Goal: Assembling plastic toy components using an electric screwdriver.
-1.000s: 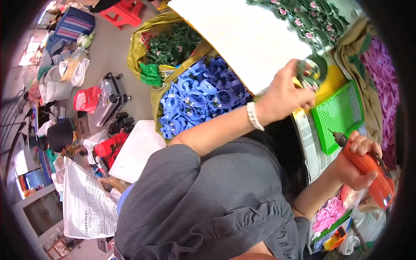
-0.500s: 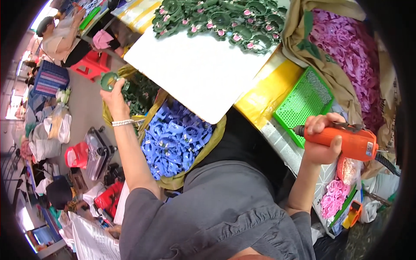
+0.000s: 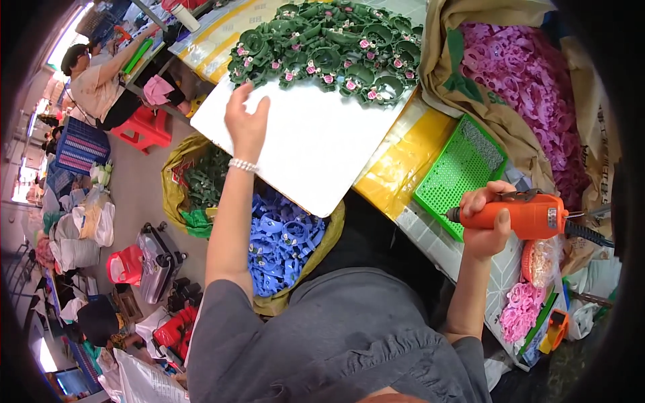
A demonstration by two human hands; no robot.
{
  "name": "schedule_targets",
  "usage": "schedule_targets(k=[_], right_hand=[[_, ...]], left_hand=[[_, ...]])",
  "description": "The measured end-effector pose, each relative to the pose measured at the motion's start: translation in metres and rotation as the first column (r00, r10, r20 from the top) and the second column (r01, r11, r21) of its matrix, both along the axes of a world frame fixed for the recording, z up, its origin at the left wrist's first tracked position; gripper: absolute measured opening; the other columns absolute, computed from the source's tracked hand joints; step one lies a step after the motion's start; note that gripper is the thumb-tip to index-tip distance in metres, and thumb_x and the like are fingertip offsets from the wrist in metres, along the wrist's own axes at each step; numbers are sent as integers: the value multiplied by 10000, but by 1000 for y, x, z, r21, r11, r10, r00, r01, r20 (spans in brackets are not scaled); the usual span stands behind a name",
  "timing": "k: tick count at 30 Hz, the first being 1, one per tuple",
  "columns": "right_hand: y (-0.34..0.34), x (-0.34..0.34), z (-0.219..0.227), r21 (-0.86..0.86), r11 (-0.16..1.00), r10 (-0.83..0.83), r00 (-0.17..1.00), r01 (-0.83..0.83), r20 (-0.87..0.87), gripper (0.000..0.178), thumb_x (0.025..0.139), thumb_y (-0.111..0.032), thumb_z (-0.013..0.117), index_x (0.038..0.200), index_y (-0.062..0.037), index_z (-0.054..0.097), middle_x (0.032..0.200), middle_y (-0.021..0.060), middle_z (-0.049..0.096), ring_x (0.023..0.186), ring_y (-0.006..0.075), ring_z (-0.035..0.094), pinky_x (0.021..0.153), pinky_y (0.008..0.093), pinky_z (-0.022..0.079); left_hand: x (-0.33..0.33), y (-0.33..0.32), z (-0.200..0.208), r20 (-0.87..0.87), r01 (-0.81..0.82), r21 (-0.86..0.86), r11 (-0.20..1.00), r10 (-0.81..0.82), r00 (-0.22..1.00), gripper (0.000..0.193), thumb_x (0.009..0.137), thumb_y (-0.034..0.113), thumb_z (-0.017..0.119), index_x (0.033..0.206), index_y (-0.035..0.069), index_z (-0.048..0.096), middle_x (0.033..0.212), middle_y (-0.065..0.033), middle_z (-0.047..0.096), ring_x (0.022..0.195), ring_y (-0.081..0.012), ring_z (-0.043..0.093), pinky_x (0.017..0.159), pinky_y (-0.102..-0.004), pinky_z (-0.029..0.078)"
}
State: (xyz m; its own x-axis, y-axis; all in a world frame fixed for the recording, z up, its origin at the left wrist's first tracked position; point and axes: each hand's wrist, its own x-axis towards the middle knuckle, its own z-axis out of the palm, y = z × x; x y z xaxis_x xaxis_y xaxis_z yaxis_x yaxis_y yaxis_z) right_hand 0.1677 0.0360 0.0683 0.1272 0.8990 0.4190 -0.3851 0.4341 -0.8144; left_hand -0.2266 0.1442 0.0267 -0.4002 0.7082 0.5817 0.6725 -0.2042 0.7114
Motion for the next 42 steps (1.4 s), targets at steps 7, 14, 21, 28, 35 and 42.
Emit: schedule_targets(k=[7, 14, 21, 28, 35, 42], right_hand=[[-3, 6, -8, -17, 999, -38, 999, 38, 9, 473, 803, -392, 604, 1063, -23, 462, 714, 54, 505, 551, 149, 473, 545, 296, 421], [-2, 10, -9, -47, 995, -83, 997, 83, 0, 479, 808, -383, 618, 1067, -13, 458, 721, 58, 509, 570, 144, 478, 536, 275, 430], [-5, 13, -11, -52, 996, -76, 997, 77, 26, 479, 823, -396, 579, 1076, -6, 466, 710, 61, 503, 576, 154, 479, 581, 311, 416], [-9, 11, -10, -68, 994, -86, 996, 86, -6, 477, 808, -365, 626, 1074, -7, 457, 729, 61, 512, 576, 143, 485, 523, 272, 427], [-14, 10, -12, -48, 996, -76, 997, 77, 20, 464, 827, -367, 590, 1080, 0, 461, 728, 60, 508, 570, 146, 480, 552, 290, 422], [-14, 7, -11, -47, 997, -65, 997, 67, 34, 449, 827, -364, 572, 1069, 2, 480, 721, 65, 507, 573, 154, 477, 572, 307, 431]], left_hand=[[56, 103, 47, -331, 216, 73, 974, -181, 926, 302, 726, 195, 656, 974, 24, 648, 926, -140, 646, 871, -291, 603, 809, -379, 472], [86, 140, 62, -650, 309, -42, 950, -261, 713, 385, 663, 211, 740, 1028, 122, 658, 1125, -106, 580, 1044, -301, 488, 928, -375, 405], [90, 141, 55, -634, 327, -10, 945, -259, 729, 177, 664, 127, 730, 834, 89, 697, 992, -39, 648, 977, -250, 536, 881, -347, 432], [89, 106, 59, -625, 377, 177, 909, -193, 756, 178, 654, 84, 731, 823, 110, 679, 1017, -53, 622, 971, -251, 539, 824, -347, 455], [92, 20, 54, -724, 447, 102, 889, -242, 646, 155, 624, 24, 681, 751, 85, 617, 834, -65, 586, 890, -267, 546, 780, -362, 459], [106, -44, 14, -768, 428, -100, 898, -344, 541, 111, 719, 108, 632, 821, 79, 599, 705, -44, 515, 804, -229, 533, 847, -416, 433]])
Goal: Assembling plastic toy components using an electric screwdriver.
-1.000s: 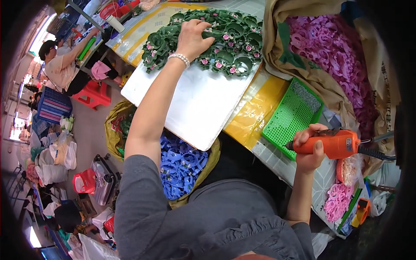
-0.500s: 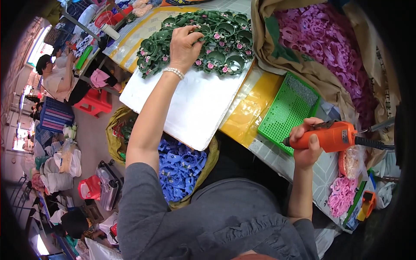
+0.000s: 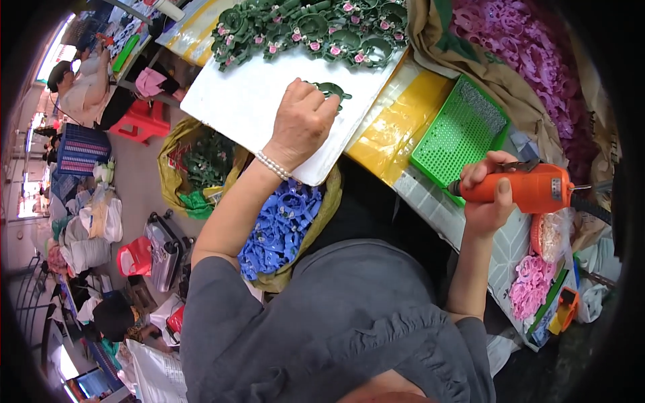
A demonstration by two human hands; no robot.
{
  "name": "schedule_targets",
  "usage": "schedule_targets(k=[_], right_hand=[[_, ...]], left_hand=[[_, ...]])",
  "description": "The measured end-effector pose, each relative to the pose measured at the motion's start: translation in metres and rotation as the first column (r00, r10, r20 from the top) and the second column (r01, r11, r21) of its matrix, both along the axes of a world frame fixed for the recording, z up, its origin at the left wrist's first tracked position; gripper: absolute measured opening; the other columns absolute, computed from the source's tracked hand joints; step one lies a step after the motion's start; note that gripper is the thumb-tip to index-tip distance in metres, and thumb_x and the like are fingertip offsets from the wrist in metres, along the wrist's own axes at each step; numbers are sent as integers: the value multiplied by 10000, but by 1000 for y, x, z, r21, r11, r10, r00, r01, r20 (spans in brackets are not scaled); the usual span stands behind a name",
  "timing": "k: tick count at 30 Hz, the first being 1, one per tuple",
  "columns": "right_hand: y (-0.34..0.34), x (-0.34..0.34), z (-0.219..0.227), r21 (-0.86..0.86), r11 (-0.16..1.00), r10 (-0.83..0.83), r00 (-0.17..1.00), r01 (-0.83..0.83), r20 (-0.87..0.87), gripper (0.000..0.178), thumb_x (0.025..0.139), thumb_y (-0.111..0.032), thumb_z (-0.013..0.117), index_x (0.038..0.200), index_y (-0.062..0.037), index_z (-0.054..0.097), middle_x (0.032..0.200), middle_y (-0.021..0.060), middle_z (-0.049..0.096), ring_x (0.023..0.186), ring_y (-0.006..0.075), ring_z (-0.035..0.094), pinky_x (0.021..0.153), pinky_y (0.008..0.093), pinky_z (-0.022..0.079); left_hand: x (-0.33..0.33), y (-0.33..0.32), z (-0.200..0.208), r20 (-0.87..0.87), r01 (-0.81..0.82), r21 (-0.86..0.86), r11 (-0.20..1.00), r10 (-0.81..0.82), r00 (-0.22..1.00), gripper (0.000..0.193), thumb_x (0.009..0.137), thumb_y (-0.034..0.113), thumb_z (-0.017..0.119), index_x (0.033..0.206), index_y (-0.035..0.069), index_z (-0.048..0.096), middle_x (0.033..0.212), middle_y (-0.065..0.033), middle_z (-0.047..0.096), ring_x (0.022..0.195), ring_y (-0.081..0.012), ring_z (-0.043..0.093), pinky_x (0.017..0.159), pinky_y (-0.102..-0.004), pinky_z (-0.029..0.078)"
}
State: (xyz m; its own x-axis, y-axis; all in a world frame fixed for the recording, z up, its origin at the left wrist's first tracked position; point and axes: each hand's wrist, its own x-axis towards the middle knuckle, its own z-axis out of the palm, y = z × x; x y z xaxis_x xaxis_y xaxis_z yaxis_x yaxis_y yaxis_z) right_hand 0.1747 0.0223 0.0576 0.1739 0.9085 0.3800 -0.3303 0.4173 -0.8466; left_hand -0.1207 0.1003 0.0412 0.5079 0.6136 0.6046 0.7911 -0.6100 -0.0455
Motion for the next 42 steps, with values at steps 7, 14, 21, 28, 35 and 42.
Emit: schedule_targets(k=[7, 14, 21, 28, 35, 42], right_hand=[[-6, -2, 0, 17, 1000, -11, 1000, 12, -14, 438, 813, -340, 602, 1053, 8, 485, 707, 69, 525, 576, 157, 498, 552, 300, 460], [-8, 2, 2, 10, 1000, -18, 1000, 18, -24, 437, 813, -346, 608, 1048, 3, 492, 703, 70, 527, 570, 161, 499, 554, 302, 461], [-6, -1, 1, 5, 1000, -1, 1000, 2, -26, 437, 817, -346, 608, 1053, 2, 492, 709, 72, 528, 574, 161, 500, 558, 305, 460], [-6, -4, -2, 15, 1000, 12, 1000, -12, -26, 411, 830, -322, 590, 1057, 7, 492, 721, 74, 529, 593, 163, 503, 570, 304, 456], [-7, 0, -3, 4, 1000, 0, 1000, 0, -11, 408, 837, -318, 584, 1060, 12, 494, 725, 77, 526, 590, 164, 496, 580, 313, 453], [-6, 2, -2, 14, 1000, 20, 1000, -20, -1, 396, 846, -302, 570, 1066, 18, 491, 730, 78, 526, 597, 161, 495, 578, 315, 451]], left_hand=[[1, -4, -11, -101, -54, -8, 998, 53, 993, 283, 669, 108, 718, 931, 62, 622, 790, -49, 580, 815, -222, 546, 886, -426, 414], [-6, -14, 5, -52, -30, -149, 988, 22, 998, 370, 645, 181, 718, 985, 61, 630, 875, -80, 602, 901, -255, 547, 914, -418, 400], [-53, 22, 26, 259, 127, -272, 954, -55, 964, 435, 645, 124, 598, 1073, 50, 616, 1069, -150, 604, 1028, -295, 545, 932, -375, 425], [-70, 55, 20, 236, 178, -794, 581, 25, 971, 430, 817, 187, 609, 1225, 64, 554, 1201, -97, 579, 1106, -212, 527, 960, -317, 401], [-68, 57, 17, 223, 238, -842, 483, -89, 971, 422, 840, 124, 628, 1247, 57, 537, 1018, -86, 639, 900, -142, 566, 803, -287, 470], [-63, 36, 31, 149, 142, -877, 460, -20, 989, 592, 684, 141, 683, 1241, 15, 529, 995, -87, 618, 699, -126, 538, 647, -261, 475]])
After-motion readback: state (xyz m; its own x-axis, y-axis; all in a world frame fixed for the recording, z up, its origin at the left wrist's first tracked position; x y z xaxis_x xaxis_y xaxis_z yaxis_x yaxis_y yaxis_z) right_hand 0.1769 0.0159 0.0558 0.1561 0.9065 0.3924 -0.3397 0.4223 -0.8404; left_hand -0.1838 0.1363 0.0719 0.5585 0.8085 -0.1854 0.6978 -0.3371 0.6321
